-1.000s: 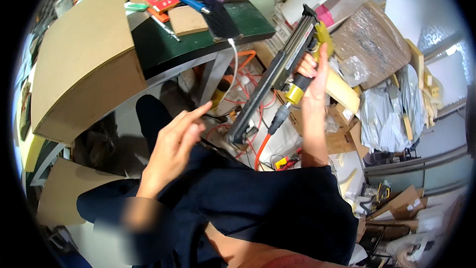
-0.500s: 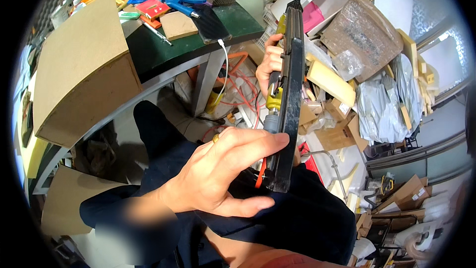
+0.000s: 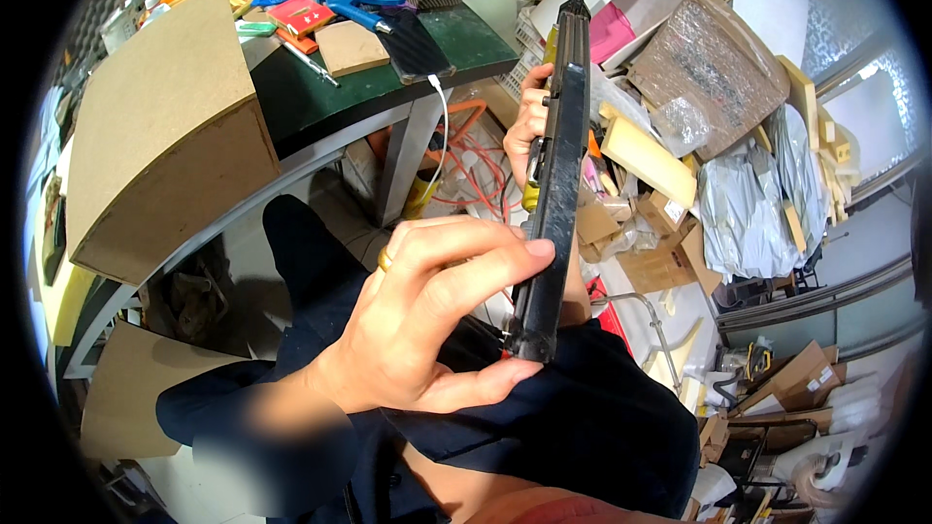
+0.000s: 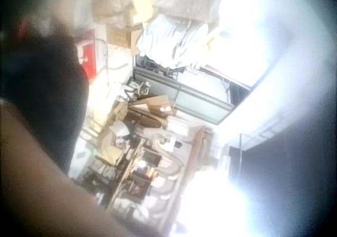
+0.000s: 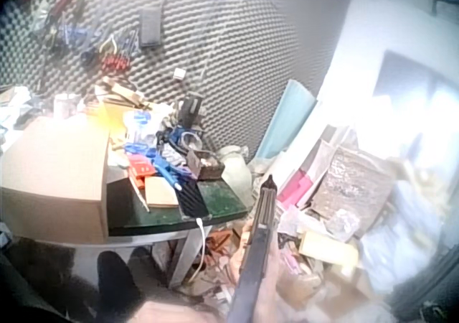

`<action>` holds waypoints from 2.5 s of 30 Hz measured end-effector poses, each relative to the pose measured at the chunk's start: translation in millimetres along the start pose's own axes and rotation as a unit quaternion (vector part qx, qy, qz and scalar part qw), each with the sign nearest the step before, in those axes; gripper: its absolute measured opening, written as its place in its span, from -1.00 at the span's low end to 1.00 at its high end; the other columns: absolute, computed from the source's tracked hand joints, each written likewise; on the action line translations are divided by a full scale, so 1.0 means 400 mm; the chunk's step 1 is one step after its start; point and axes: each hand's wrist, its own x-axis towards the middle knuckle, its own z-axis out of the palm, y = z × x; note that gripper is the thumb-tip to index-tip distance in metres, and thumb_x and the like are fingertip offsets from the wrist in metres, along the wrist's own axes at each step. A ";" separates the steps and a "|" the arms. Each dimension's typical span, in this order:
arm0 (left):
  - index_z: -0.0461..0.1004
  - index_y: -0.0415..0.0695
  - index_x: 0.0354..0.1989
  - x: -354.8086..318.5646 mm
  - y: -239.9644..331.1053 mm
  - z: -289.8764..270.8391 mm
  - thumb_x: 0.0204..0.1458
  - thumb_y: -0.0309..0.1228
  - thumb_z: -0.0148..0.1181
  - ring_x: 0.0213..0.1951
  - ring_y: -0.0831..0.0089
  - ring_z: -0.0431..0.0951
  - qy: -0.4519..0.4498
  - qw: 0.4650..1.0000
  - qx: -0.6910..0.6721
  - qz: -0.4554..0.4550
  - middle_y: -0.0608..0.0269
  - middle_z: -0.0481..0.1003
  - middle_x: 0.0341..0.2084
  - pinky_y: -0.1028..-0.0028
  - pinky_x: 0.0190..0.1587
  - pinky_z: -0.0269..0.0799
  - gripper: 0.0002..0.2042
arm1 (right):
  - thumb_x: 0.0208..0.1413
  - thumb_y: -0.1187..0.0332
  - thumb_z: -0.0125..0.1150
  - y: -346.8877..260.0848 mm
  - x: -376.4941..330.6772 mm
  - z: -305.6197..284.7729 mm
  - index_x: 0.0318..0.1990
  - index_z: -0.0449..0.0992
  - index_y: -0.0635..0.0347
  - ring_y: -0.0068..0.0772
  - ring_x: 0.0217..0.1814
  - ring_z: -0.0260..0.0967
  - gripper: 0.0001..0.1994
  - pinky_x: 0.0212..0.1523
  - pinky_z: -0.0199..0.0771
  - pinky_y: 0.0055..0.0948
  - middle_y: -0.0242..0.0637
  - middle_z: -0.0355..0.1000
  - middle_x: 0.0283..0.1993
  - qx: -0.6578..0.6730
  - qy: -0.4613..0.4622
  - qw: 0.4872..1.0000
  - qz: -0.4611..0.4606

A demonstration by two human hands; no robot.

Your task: The person sits on the floor in a workshop and uses a pneumatic nail gun to fasten a curved cardboard piece to a metal frame. They repeatedly align the cardboard, fire the nail gun, and inspect the joint before moving to the next section.

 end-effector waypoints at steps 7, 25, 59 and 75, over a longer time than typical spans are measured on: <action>0.40 -0.28 0.04 -0.007 -0.013 -0.003 -0.07 -0.36 0.19 0.09 0.04 0.37 0.033 0.998 0.057 -0.016 -0.19 0.32 0.06 0.23 0.14 0.29 -0.54 | 0.21 0.03 0.15 0.004 0.001 0.023 -0.34 0.38 0.18 -0.79 -0.78 0.05 -0.64 -0.71 0.17 -0.82 -0.53 0.23 -0.65 -0.146 0.059 0.988 -0.001; 0.31 -0.30 0.13 -0.125 -0.277 0.180 0.32 -0.10 -0.54 0.28 0.25 0.22 0.480 0.850 -0.113 -0.185 -0.01 0.32 0.18 0.32 0.38 -0.05 -0.42 | 0.36 0.05 -0.16 0.123 -0.153 -0.057 0.11 0.32 0.02 -0.75 -0.68 -0.03 -0.65 -0.56 0.03 -0.68 -0.55 0.10 -0.62 -0.476 0.117 0.864 -0.116; 0.48 -0.19 -0.12 -0.533 -0.302 0.044 0.27 -0.31 0.00 -0.21 0.55 0.52 0.267 0.765 -0.195 -0.552 0.28 0.52 -0.28 0.55 0.01 0.39 -0.78 | 0.03 -0.05 0.27 -0.662 -0.607 -0.433 -0.70 0.57 0.37 -0.40 -0.68 0.42 -0.43 -0.39 0.49 -0.41 -0.24 0.48 -0.72 -0.670 0.645 0.065 -0.362; 0.47 -0.19 -0.11 -0.547 -0.313 0.063 0.25 -0.31 0.02 -0.18 0.53 0.51 0.250 0.746 -0.201 -0.584 0.29 0.52 -0.26 0.48 0.02 0.35 -0.78 | 0.01 0.01 0.26 -0.737 -0.714 -0.441 -0.67 0.57 0.36 -0.40 -0.66 0.46 -0.49 -0.41 0.52 -0.41 -0.24 0.47 -0.73 -0.623 0.664 0.059 -0.408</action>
